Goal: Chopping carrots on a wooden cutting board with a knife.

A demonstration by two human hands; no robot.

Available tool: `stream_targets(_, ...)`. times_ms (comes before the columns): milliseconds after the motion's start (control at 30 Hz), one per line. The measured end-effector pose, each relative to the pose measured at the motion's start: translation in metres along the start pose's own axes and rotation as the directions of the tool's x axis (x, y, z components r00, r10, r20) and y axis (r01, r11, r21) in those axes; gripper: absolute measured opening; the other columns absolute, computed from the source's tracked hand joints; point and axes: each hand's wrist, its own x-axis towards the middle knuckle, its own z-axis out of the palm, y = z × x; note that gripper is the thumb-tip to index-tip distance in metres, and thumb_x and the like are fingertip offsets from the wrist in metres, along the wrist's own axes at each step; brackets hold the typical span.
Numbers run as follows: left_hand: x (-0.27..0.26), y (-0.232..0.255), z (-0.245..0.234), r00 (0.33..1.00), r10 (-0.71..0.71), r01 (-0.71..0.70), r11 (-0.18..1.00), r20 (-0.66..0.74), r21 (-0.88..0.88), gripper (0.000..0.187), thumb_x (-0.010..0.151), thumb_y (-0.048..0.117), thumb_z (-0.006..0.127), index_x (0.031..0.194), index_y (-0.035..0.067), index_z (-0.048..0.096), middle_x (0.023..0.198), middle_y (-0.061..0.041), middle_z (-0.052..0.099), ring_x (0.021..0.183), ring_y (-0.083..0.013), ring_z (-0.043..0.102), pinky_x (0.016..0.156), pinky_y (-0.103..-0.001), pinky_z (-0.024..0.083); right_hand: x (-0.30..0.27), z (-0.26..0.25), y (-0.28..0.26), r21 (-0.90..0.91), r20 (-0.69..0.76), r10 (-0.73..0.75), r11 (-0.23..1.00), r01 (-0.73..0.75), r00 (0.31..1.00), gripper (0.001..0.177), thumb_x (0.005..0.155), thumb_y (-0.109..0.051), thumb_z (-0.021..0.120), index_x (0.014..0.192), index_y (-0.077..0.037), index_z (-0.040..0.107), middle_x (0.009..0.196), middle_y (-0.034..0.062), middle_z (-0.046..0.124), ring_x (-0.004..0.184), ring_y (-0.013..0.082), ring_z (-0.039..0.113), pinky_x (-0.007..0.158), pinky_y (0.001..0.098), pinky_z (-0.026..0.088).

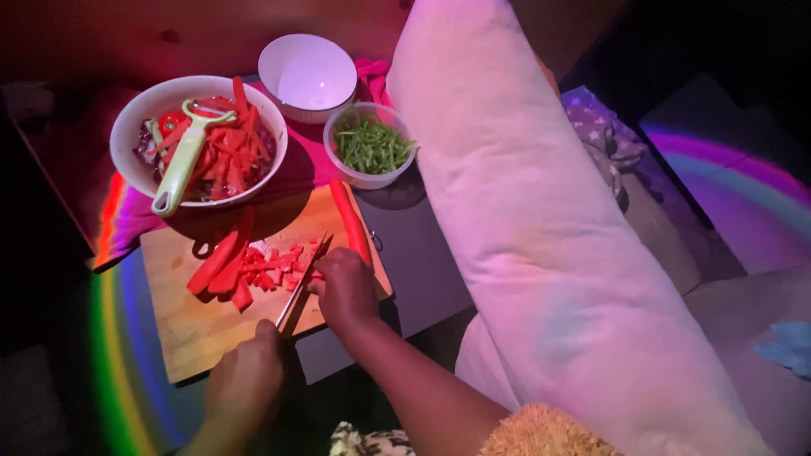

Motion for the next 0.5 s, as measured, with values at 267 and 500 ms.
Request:
stream_targets(267, -0.014, 0.0, -0.01, 1.0, 0.001, -0.001, 1.0, -0.031, 0.003, 0.028, 0.101, 0.036, 0.047, 0.111, 0.012, 0.056, 0.093, -0.024, 0.075, 0.094, -0.0461, 0.073, 0.083, -0.058, 0.057, -0.007, 0.002, 0.008, 0.0, -0.015, -0.091, 0.996, 0.091, 0.996, 0.023, 0.066, -0.007, 0.085, 0.08, 0.001, 0.068, 0.088, 0.0179, 0.067, 0.093, 0.0389, 0.065, 0.081, 0.0488, 0.051)
stream_targets(500, -0.003, 0.031, -0.006, 0.99, -0.057, 0.045, 0.995, -0.126, -0.094, 0.036, 0.101, 0.041, 0.049, 0.106, 0.008, 0.062, 0.095, -0.028, 0.072, 0.092, -0.0496, 0.071, 0.082, -0.06, 0.056, -0.007, 0.019, 0.035, -0.03, 0.047, -0.091, 0.995, 0.092, 0.995, 0.025, 0.065, -0.009, 0.087, 0.08, 0.0, 0.069, 0.084, 0.0189, 0.066, 0.087, 0.0394, 0.065, 0.078, 0.0497, 0.05)
